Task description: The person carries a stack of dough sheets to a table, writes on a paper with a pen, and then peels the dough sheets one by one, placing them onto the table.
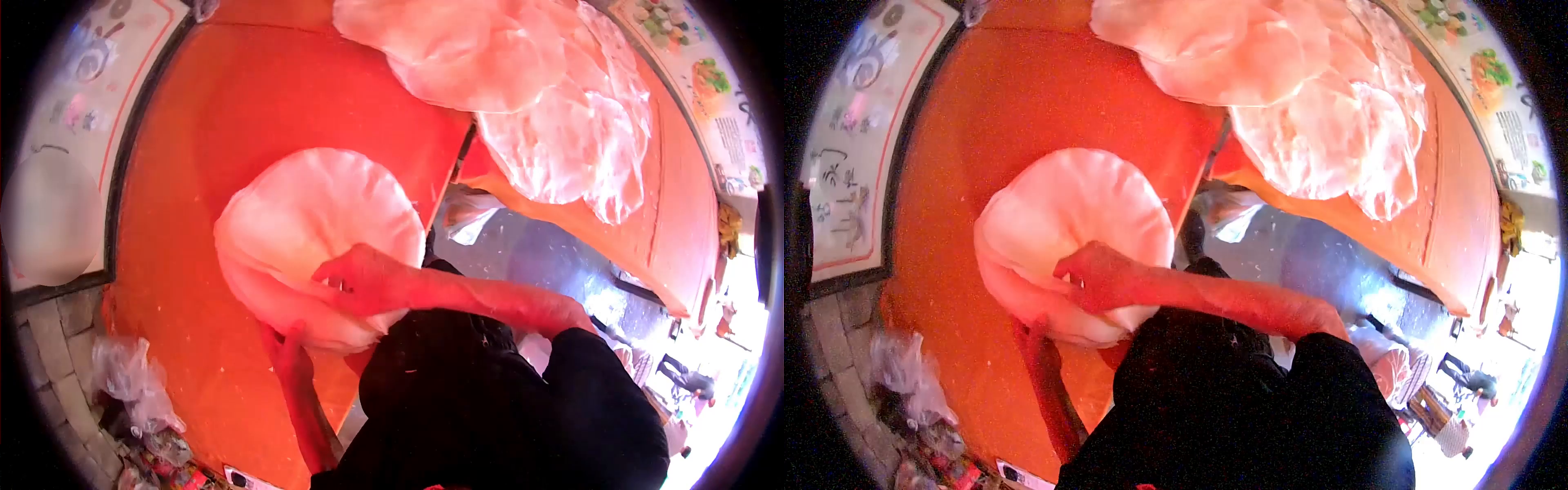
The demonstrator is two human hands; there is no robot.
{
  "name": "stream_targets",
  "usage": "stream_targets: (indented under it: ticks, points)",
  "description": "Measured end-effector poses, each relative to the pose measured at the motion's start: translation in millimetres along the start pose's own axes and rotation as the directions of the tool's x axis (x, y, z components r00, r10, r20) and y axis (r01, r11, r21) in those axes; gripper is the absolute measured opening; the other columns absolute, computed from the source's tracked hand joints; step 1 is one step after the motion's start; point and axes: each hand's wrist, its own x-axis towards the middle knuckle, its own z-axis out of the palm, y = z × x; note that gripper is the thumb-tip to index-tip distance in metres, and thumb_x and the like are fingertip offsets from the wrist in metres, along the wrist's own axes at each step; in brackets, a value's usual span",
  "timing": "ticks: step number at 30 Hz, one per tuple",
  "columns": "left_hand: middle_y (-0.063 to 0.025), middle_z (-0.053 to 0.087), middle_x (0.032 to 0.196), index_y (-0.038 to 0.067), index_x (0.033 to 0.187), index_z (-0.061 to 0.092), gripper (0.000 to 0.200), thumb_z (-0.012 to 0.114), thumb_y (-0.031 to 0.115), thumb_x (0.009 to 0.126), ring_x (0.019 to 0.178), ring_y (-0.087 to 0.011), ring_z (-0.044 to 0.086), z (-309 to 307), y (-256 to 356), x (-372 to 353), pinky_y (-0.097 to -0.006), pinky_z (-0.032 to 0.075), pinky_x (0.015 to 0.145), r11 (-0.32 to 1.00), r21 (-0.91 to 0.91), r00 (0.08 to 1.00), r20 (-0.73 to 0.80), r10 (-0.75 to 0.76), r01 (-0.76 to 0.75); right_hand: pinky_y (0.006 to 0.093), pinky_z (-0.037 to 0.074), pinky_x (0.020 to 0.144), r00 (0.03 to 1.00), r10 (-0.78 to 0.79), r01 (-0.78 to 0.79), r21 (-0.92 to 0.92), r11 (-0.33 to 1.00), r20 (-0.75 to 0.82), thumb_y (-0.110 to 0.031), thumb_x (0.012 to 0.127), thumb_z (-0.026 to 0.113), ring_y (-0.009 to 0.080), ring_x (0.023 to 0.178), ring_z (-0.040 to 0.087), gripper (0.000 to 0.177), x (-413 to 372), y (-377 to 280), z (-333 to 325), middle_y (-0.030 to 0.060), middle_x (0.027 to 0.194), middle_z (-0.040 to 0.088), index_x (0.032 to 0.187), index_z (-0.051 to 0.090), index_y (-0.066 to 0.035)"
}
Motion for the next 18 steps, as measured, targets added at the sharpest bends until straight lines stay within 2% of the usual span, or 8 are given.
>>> stream_targets:
  ticks: [1, 3, 7, 10, 13, 14, 16, 18]
  points:
    - [-0.0125, 0.051, 0.136, -0.001, 0.141, 0.041, 0.067, 0.071, 0.02, 0.085, 0.126, -0.026, 0.049, -1.7, -4.6, -1.8, -0.0387, 0.039, 0.105, 0.999, -0.022, 0.999, -0.014, -0.032, 0.032, 0.0415, 0.052, 0.077, 1.0, -0.002, 0.002, 0.018, 1.0, -0.02, -0.026, 0.073, 0.072, 0.0329, 0.089, 0.067, 0.031, -3.2, -0.1, 1.5, 0.0182, 0.096, 0.069, 0.098, 0.072, -0.008]
    - [-0.0141, 0.051, 0.136, -0.001, 0.142, 0.041, 0.068, 0.071, 0.021, 0.086, 0.125, -0.0267, 0.05, 11.9, -5.9, -5.2, -0.0393, 0.041, 0.103, 0.994, -0.107, 0.996, -0.088, -0.029, 0.02, 0.0417, 0.052, 0.075, 0.997, -0.042, 0.044, 0.021, 0.999, -0.064, -0.028, 0.074, 0.072, 0.0334, 0.086, 0.067, 0.033, -5.6, 3.4, 20.0, 0.0187, 0.092, 0.069, 0.099, 0.071, -0.006]
    - [-0.0166, 0.049, 0.137, -0.003, 0.142, 0.039, 0.067, 0.069, 0.022, 0.087, 0.124, -0.0283, 0.052, 23.9, 9.0, -4.1, -0.0405, 0.043, 0.102, 0.995, -0.076, 0.995, -0.081, -0.063, 0.057, 0.0421, 0.052, 0.07, 0.977, -0.164, 0.171, 0.042, 0.984, -0.137, -0.031, 0.075, 0.071, 0.0345, 0.08, 0.066, 0.039, 12.0, 13.8, 60.0, 0.0197, 0.084, 0.069, 0.1, 0.07, -0.001]
    - [-0.0156, 0.05, 0.138, -0.002, 0.143, 0.04, 0.067, 0.069, 0.022, 0.087, 0.125, -0.028, 0.051, 15.7, 3.2, -4.2, -0.041, 0.043, 0.103, 0.997, -0.059, 0.996, -0.07, -0.047, 0.043, 0.043, 0.051, 0.072, 0.988, 0.054, -0.083, 0.207, 0.975, 0.145, -0.036, 0.074, 0.07, 0.0359, 0.08, 0.065, 0.04, 20.1, 13.1, 38.7, 0.0195, 0.083, 0.068, 0.094, 0.071, -0.001]
    - [-0.0146, 0.05, 0.139, -0.001, 0.143, 0.04, 0.067, 0.069, 0.022, 0.088, 0.125, -0.0278, 0.051, 9.8, -3.3, -2.7, -0.0415, 0.043, 0.103, 0.997, -0.062, 0.998, -0.051, -0.045, 0.041, 0.0433, 0.051, 0.07, 0.996, -0.046, 0.037, 0.131, 0.991, 0.07, -0.038, 0.075, 0.07, 0.035, 0.079, 0.065, 0.04, 23.4, 13.0, 48.0, 0.019, 0.082, 0.068, 0.089, 0.071, 0.0]
    - [-0.0142, 0.05, 0.139, 0.0, 0.143, 0.04, 0.066, 0.069, 0.022, 0.088, 0.126, -0.0277, 0.051, 5.3, -4.7, -3.0, -0.0417, 0.043, 0.104, 0.997, -0.066, 0.998, -0.05, -0.044, 0.041, 0.0419, 0.05, 0.069, 0.997, -0.052, 0.048, 0.083, 0.995, 0.048, -0.03, 0.076, 0.07, 0.0312, 0.077, 0.065, 0.031, 29.1, 10.2, 48.9, 0.0179, 0.082, 0.068, 0.085, 0.069, -0.001]
    - [-0.0135, 0.05, 0.139, 0.0, 0.143, 0.04, 0.066, 0.069, 0.022, 0.088, 0.126, -0.0275, 0.05, -9.3, -6.5, -3.7, -0.042, 0.042, 0.104, 0.997, -0.067, 0.998, -0.057, -0.036, 0.032, 0.0399, 0.05, 0.07, 0.994, -0.091, 0.104, 0.357, 0.928, -0.054, -0.022, 0.078, 0.069, 0.0265, 0.078, 0.064, 0.02, 31.7, 14.3, 46.1, 0.0145, 0.084, 0.068, 0.082, 0.068, -0.003]
    - [-0.0128, 0.05, 0.14, 0.001, 0.144, 0.04, 0.066, 0.069, 0.022, 0.088, 0.127, -0.0273, 0.05, -30.7, -8.4, -5.2, -0.0424, 0.042, 0.105, 0.996, -0.091, 0.997, -0.073, -0.033, 0.026, 0.0379, 0.05, 0.071, 0.984, -0.093, 0.168, 0.601, 0.782, -0.155, -0.015, 0.079, 0.067, 0.0218, 0.08, 0.063, 0.01, 36.8, 13.9, 12.5, 0.011, 0.086, 0.068, 0.08, 0.066, -0.005]
